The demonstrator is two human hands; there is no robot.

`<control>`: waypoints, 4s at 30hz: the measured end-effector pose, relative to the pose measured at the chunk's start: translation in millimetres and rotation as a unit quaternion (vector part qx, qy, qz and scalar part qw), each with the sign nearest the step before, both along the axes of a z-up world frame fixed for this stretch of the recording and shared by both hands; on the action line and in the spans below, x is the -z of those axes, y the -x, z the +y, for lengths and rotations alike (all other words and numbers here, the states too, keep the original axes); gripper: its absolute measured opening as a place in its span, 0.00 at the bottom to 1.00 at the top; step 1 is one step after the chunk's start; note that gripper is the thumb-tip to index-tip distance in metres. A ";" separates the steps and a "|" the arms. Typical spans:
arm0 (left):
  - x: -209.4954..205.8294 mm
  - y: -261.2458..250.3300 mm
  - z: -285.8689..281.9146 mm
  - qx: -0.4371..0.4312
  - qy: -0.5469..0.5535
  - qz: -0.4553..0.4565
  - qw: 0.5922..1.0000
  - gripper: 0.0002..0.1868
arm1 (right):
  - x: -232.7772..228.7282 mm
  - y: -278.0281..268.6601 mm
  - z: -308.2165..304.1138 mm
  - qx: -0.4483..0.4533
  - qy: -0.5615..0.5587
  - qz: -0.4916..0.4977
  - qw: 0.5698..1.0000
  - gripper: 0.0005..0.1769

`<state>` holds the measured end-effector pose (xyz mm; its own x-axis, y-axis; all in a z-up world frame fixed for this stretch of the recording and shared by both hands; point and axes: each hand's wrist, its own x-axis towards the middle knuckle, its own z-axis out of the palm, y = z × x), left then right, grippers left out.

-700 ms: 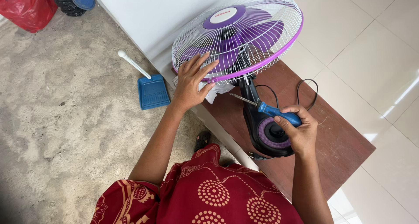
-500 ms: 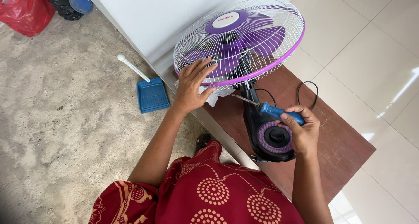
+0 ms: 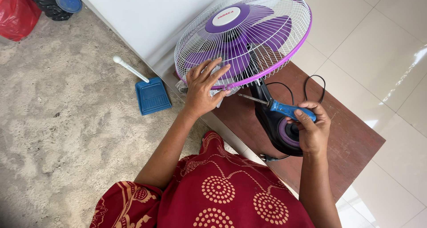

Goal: The person uses a screwdriver to loosen a screw on the front grill of a purple electric fan, then removes the front grill and the fan blade. The components are placed on the floor and table. The video ends before reassembly.

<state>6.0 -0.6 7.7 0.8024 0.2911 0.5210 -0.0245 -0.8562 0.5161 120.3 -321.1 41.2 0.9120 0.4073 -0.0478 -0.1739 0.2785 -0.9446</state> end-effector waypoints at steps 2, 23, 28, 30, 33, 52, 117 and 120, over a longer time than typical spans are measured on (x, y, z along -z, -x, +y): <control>0.9 -0.8 3.9 0.003 -0.003 0.002 1.000 0.42 | -2.7 1.4 0.2 0.004 -0.016 0.003 1.000 0.08; -6.3 -6.3 12.3 0.031 -0.009 0.027 0.999 0.44 | -25.2 -8.6 25.3 -0.028 0.010 -0.086 0.996 0.08; -8.0 -7.5 14.0 0.035 -0.007 0.020 0.999 0.44 | -33.7 -18.0 29.6 -0.043 0.037 -0.094 0.994 0.08; -8.0 -7.8 14.4 0.034 -0.012 0.022 0.999 0.44 | -36.1 -19.9 31.2 -0.054 0.039 -0.099 0.993 0.08; -7.6 -8.2 15.3 0.039 -0.011 0.021 0.999 0.44 | -40.3 -24.2 32.7 -0.074 0.039 -0.117 0.990 0.07; -14.0 -7.7 14.0 0.038 0.003 0.023 0.999 0.42 | -49.7 -46.9 28.1 -0.152 0.221 -0.109 0.957 0.10; -6.6 -6.4 33.7 0.075 -0.039 -0.002 0.996 0.33 | -108.5 -45.6 72.2 -0.114 0.402 -0.372 0.829 0.18; -8.2 -3.7 34.1 0.073 -0.051 0.000 0.996 0.34 | -107.4 -41.9 66.4 -0.140 0.411 -0.189 0.881 0.14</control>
